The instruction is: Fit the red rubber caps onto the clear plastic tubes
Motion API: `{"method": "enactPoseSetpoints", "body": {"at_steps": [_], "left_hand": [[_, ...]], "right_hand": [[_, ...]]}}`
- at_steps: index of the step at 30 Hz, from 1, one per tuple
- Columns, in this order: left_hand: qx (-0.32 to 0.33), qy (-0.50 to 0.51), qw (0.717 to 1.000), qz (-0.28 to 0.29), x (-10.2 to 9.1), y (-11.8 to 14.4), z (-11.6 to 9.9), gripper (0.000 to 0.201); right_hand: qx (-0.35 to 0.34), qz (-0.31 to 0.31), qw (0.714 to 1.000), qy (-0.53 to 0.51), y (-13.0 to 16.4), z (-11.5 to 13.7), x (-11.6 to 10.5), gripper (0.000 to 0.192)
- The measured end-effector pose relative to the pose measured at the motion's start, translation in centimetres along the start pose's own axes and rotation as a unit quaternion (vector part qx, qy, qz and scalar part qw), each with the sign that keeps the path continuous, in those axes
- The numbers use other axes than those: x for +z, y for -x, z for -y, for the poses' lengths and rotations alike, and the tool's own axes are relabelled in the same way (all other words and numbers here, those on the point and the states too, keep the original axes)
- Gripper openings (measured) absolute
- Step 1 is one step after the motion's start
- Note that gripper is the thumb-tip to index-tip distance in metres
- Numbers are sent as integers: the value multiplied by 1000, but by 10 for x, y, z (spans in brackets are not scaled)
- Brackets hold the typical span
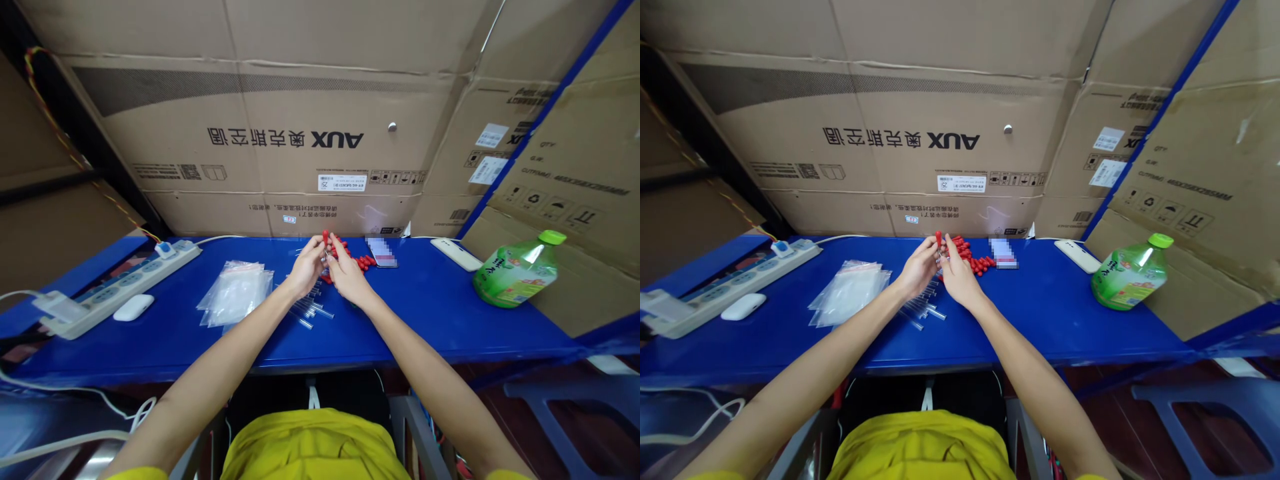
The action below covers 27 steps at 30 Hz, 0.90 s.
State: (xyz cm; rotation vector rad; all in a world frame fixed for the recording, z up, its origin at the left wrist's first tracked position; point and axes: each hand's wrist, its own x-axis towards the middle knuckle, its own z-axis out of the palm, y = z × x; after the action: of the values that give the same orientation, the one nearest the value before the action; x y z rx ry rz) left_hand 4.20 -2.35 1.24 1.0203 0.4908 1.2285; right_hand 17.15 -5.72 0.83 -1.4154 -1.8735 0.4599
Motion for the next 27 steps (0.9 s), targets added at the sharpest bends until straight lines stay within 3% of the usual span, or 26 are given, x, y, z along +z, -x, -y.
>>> {"method": "enactPoseSetpoints", "body": {"at_steps": [4, 10, 18, 23, 27], "left_hand": [[-19, 74, 997, -19, 5, -1, 3, 12], [-20, 136, 989, -51, 7, -3, 6, 16], [-1, 103, 994, -43, 4, -2, 6, 7], [12, 73, 997, -33, 6, 1, 4, 32], [9, 72, 997, -37, 6, 1, 6, 25]], "right_hand": [[-36, -42, 995, -79, 1, -3, 5, 68], [-46, -36, 997, -49, 3, -3, 6, 66], [-61, -40, 996, -44, 3, -2, 6, 67], [-58, -52, 996, -49, 4, -1, 7, 69], [-62, -58, 995, -49, 3, -2, 9, 71]]}}
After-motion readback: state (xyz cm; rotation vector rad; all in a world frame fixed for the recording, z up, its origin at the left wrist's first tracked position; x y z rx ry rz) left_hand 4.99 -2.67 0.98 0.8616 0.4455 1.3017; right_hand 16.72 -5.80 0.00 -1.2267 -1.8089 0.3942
